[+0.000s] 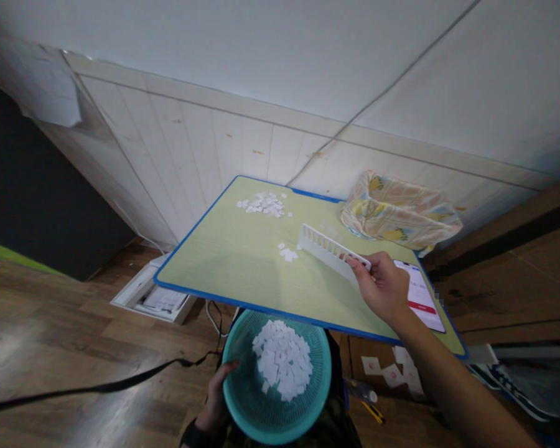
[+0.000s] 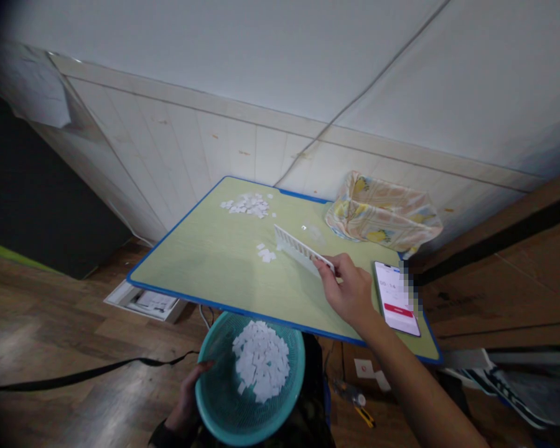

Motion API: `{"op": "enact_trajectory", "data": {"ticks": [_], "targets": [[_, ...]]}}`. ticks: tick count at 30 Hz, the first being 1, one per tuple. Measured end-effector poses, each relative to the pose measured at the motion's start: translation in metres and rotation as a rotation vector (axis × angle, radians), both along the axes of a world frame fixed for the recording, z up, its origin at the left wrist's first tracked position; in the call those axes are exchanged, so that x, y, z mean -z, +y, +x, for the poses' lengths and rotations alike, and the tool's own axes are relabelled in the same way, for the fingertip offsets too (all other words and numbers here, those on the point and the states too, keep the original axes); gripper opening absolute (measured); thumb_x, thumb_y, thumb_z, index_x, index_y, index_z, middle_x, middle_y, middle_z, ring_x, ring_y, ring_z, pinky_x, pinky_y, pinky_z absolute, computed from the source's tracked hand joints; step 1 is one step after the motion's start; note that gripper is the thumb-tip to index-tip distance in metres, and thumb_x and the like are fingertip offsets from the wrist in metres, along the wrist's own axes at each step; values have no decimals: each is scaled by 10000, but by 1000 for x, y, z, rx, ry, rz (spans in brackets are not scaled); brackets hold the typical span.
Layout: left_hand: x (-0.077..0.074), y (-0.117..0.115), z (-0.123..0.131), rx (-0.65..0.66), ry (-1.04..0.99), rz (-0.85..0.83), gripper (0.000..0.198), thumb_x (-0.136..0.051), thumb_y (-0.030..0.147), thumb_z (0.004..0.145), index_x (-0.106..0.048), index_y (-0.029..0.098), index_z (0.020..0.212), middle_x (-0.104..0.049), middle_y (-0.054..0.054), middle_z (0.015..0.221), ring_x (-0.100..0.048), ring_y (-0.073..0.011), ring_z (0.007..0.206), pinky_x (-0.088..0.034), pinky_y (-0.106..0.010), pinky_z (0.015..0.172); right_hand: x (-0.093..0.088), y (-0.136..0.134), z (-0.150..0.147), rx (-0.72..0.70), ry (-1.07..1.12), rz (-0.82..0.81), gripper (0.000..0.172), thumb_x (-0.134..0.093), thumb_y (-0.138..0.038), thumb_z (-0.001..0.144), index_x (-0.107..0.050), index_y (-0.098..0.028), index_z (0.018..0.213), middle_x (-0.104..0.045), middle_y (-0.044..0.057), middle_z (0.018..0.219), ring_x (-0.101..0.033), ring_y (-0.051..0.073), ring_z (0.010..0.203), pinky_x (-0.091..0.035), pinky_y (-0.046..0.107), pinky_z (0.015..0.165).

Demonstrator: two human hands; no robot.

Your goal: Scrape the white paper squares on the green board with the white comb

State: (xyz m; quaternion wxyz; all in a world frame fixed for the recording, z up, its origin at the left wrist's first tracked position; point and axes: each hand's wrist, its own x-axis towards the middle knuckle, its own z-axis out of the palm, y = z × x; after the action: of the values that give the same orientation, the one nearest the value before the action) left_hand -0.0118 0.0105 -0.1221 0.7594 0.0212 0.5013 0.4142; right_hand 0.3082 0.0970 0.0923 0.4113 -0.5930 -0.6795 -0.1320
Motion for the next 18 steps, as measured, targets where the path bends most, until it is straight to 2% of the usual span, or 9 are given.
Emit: {"op": "enact_trajectory", "data": {"ticks": [3, 6, 11, 15, 18], "targets": [[0, -1, 2, 8, 0, 2, 95, -748, 222, 621, -744, 128, 606, -710, -57, 520, -619, -214, 457, -493, -319, 481, 1, -7, -3, -23, 41, -22, 177, -621, -364, 869, -583, -218, 776, -630, -26, 595, -581, 117, 489, -383, 218, 463], [2, -2, 2, 4, 4, 8, 110, -751, 237, 618, -731, 132, 594, -696, -48, 499, -589, -195, 417, -473, -309, 452, 0, -3, -9, -30, 84, -24, 190, -635, -363, 859, -573, -210, 765, -617, -35, 579, -567, 109, 477, -384, 210, 463], [6, -3, 1, -18, 10, 25, 122, -768, 231, 601, -721, 123, 568, -677, -42, 478, -582, -181, 427, -461, -290, 458, -2, 35, -27, -159, 99, -12, 185, -595, -354, 889, -568, -197, 796, -591, -45, 595, -536, 84, 481, -383, 192, 490], [-1, -2, 3, -17, 0, 16, 125, -753, 228, 609, -735, 107, 584, -688, -66, 487, -594, -202, 439, -467, -313, 481, 2, 62, -44, -245, 39, -12, 191, -568, -350, 914, -561, -194, 804, -567, -51, 575, -529, 79, 472, -367, 185, 477], [-8, -1, 6, -29, -12, 14, 99, -735, 210, 617, -742, 116, 588, -719, -75, 528, -609, -208, 457, -473, -318, 497, 7, 68, -54, -321, -23, -12, 149, -542, -318, 936, -568, -189, 867, -653, -26, 668, -591, 83, 526, -407, 179, 509]]}}
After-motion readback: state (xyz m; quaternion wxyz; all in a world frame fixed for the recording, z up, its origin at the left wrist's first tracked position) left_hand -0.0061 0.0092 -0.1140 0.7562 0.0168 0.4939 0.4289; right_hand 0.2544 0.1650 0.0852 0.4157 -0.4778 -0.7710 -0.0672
